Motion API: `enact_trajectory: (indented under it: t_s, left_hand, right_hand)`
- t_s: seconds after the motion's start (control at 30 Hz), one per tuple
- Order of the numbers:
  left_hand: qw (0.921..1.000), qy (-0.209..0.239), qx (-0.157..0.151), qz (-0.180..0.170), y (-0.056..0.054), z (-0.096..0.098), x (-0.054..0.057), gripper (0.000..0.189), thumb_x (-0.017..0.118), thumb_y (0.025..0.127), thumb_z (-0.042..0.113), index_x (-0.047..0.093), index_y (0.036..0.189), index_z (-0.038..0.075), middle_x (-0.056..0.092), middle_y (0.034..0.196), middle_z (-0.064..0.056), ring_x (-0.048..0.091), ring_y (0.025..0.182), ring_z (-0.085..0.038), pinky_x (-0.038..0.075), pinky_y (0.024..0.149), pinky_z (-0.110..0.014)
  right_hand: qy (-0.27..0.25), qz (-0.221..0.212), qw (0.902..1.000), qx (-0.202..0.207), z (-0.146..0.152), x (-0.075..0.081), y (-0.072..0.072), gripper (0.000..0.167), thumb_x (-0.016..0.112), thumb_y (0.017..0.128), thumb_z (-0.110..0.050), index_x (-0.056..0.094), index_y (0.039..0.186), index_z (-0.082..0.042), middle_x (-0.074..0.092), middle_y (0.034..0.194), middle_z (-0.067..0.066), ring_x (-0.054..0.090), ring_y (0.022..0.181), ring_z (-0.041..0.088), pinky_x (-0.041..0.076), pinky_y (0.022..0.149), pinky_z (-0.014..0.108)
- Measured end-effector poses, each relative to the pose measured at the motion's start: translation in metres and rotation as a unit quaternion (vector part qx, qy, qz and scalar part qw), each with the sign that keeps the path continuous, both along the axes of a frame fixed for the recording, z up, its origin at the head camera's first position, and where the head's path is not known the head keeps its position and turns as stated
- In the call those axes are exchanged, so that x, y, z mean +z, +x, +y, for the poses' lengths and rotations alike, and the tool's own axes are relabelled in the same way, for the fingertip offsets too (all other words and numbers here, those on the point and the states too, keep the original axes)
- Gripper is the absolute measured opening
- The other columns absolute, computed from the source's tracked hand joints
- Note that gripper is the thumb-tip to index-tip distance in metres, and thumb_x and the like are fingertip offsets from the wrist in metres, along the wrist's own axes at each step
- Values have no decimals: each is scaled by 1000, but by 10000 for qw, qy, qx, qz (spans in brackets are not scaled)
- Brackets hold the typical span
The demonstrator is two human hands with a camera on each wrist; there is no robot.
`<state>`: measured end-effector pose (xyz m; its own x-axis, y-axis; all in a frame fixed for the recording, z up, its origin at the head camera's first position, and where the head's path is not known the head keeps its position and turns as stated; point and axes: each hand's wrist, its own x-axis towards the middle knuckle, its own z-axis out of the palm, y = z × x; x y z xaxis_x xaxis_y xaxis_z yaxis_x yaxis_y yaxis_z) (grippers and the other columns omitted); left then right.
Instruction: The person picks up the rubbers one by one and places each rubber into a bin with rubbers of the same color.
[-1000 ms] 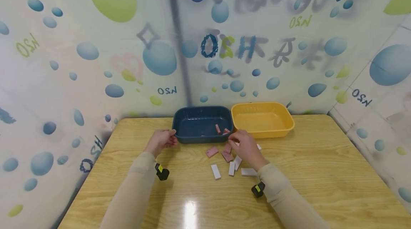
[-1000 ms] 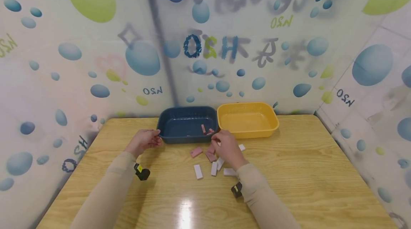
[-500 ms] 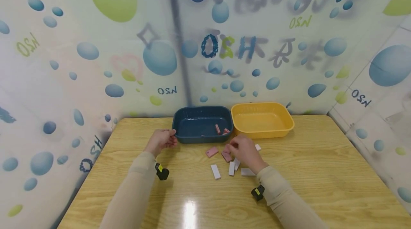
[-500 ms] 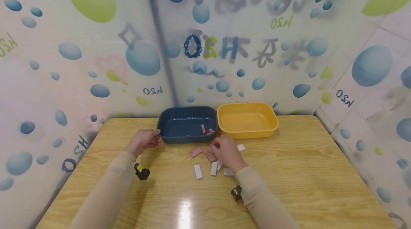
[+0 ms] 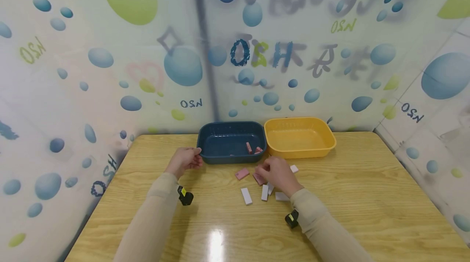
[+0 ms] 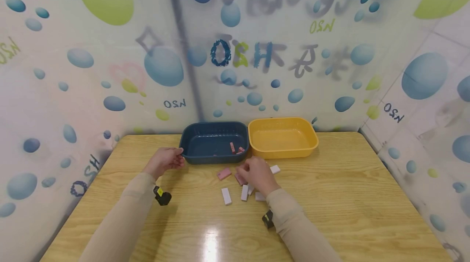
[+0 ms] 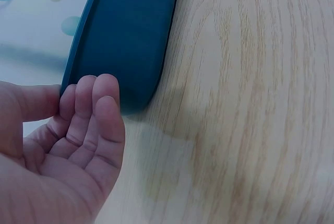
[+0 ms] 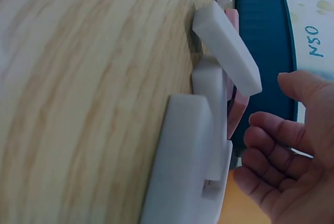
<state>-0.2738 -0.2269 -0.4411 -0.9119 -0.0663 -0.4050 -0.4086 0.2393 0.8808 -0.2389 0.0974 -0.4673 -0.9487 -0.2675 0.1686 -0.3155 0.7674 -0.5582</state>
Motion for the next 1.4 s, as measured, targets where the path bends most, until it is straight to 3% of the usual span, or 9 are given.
enact_trajectory:
  t_s: [0.6,0.83,1.17,1.4]
  left_hand:
    - [10000,-27,-6,43,0,0,0,34,49,110,17,61,118,-14,65,79,-5,64,72,-15,60,77,-33]
    - [10000,-46,-1,26,0,0,1,33,49,110,17,61,118,-13,65,78,-5,64,71,-15,60,76,-32]
    - [10000,-54,21,5,0,0,1,33,50,110,17,61,116,-13,66,79,-6,64,71,-15,59,75,-31]
    - [10000,-40,11,42,1,0,0,33,50,110,17,62,117,-13,66,80,-7,65,72,-15,59,76,-32]
  right_hand:
    - [565,272,9977,-248,-9,-15,-9,43,81,89,-35,58,57,-16,51,58,-4,47,56,15,36,52,29]
    - [675,183,9972,-267,-10,-16,-8,41,78,89,-31,59,56,-18,51,54,-7,48,54,12,37,51,27]
    - [770,451,9958,-203,-9,-15,-7,40,79,86,-28,56,57,-14,49,55,-4,48,54,15,38,49,29]
    - [764,301,9964,-226,-10,-15,-7,38,78,84,-25,54,57,-13,48,56,-2,48,53,15,35,48,28]
